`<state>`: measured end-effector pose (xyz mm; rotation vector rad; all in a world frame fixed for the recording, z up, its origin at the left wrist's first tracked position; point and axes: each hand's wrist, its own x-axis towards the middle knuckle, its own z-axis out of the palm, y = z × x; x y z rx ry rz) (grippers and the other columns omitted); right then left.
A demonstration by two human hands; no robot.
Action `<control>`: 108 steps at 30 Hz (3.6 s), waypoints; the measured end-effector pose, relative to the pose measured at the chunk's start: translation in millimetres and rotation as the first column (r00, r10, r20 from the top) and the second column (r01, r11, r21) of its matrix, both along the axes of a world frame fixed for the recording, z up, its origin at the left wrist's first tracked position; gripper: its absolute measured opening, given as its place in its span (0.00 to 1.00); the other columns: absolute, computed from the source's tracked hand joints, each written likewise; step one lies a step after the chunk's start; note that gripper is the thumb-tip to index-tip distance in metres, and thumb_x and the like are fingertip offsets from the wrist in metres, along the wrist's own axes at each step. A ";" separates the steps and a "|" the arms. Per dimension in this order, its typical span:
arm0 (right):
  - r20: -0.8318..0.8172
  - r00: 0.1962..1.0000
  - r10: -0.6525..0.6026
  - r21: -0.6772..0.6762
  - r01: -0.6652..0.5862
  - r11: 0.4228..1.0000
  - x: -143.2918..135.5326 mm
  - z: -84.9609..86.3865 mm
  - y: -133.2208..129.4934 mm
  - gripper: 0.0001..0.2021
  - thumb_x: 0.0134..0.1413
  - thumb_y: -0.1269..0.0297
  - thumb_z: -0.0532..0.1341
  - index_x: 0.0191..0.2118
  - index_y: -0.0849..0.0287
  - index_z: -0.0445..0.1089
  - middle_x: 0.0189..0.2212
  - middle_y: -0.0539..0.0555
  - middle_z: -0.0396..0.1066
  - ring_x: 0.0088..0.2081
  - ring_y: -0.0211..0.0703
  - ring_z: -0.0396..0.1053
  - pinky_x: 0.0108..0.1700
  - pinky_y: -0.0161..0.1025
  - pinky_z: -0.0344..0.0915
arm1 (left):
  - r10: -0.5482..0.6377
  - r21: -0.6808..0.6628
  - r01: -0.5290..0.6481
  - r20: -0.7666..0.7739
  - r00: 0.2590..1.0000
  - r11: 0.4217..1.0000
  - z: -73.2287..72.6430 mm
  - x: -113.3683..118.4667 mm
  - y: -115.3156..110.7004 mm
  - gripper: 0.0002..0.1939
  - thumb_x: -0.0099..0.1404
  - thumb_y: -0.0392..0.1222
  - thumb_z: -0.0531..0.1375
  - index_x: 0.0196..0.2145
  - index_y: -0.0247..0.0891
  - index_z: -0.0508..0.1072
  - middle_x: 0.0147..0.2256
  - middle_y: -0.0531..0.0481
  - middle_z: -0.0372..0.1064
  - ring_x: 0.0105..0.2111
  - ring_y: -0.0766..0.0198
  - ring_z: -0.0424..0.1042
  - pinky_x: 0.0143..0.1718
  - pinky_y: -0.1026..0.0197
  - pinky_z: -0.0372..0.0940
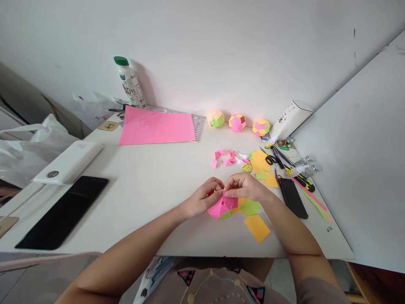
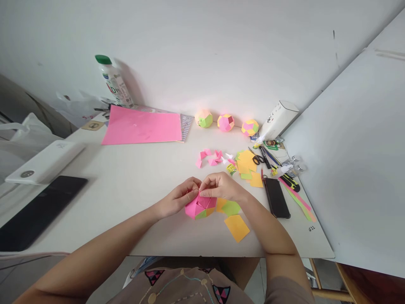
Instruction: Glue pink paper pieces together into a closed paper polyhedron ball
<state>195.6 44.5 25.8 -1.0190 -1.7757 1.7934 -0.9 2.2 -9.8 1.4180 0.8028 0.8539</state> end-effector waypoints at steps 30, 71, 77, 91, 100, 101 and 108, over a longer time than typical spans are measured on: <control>0.081 0.958 -0.275 0.002 0.275 0.961 -7.9 6.3 -3.5 0.14 0.44 0.62 0.69 0.38 0.60 0.73 0.31 0.52 0.76 0.32 0.38 0.73 0.35 0.35 0.68 | 0.284 0.552 -0.104 -0.251 0.925 0.827 -47.0 10.3 1.0 0.51 0.54 0.53 0.66 0.64 0.46 0.38 0.61 0.33 0.36 0.64 0.38 0.43 0.56 0.36 0.58; 0.164 0.985 -0.045 -0.024 0.050 0.998 0.4 3.8 2.2 0.14 0.49 0.55 0.66 0.36 0.60 0.71 0.32 0.51 0.73 0.33 0.37 0.70 0.35 0.34 0.65 | 0.323 0.696 -0.059 -0.255 0.911 0.716 -36.0 9.8 -0.3 0.43 0.59 0.48 0.63 0.63 0.44 0.43 0.55 0.35 0.48 0.56 0.45 0.58 0.51 0.43 0.66; 0.149 0.986 -0.069 -0.013 0.072 0.997 -1.0 -7.5 3.9 0.15 0.48 0.53 0.66 0.29 0.62 0.70 0.24 0.48 0.66 0.27 0.34 0.62 0.29 0.34 0.58 | 0.318 0.669 -0.043 -0.295 0.901 0.742 -37.0 8.8 -0.8 0.42 0.59 0.49 0.63 0.63 0.42 0.44 0.56 0.34 0.47 0.57 0.44 0.58 0.50 0.42 0.67; 0.116 0.987 -0.113 -0.020 0.116 0.993 -4.2 -7.7 1.9 0.14 0.46 0.55 0.67 0.27 0.62 0.71 0.24 0.48 0.67 0.28 0.35 0.63 0.31 0.34 0.59 | 0.303 0.615 -0.040 -0.329 0.895 0.787 -33.5 9.5 -1.2 0.41 0.56 0.48 0.64 0.61 0.43 0.48 0.57 0.34 0.48 0.56 0.45 0.60 0.50 0.43 0.67; 0.114 0.986 -0.118 -0.046 0.124 0.991 -4.5 -5.7 1.1 0.14 0.45 0.56 0.68 0.25 0.62 0.69 0.22 0.47 0.65 0.26 0.34 0.61 0.30 0.34 0.56 | 0.293 0.615 -0.017 -0.351 0.889 0.789 -33.2 9.1 -1.8 0.41 0.57 0.47 0.64 0.62 0.43 0.47 0.58 0.33 0.47 0.57 0.44 0.59 0.50 0.43 0.67; 0.113 0.987 -0.115 -0.045 0.121 0.992 -4.1 -5.7 1.1 0.14 0.45 0.56 0.68 0.25 0.62 0.69 0.22 0.47 0.65 0.26 0.34 0.60 0.29 0.34 0.56 | 0.293 0.612 -0.015 -0.357 0.887 0.791 -33.5 9.0 -1.7 0.42 0.57 0.47 0.64 0.63 0.43 0.47 0.58 0.33 0.46 0.57 0.44 0.59 0.50 0.43 0.67; 0.088 0.989 -0.118 -0.029 0.121 0.992 -5.7 -4.7 0.3 0.13 0.47 0.56 0.67 0.26 0.61 0.70 0.23 0.47 0.65 0.27 0.33 0.61 0.30 0.34 0.57 | 0.295 0.618 -0.018 -0.349 0.889 0.786 -35.9 8.3 -1.1 0.42 0.57 0.49 0.64 0.63 0.41 0.48 0.59 0.31 0.46 0.58 0.42 0.58 0.50 0.42 0.67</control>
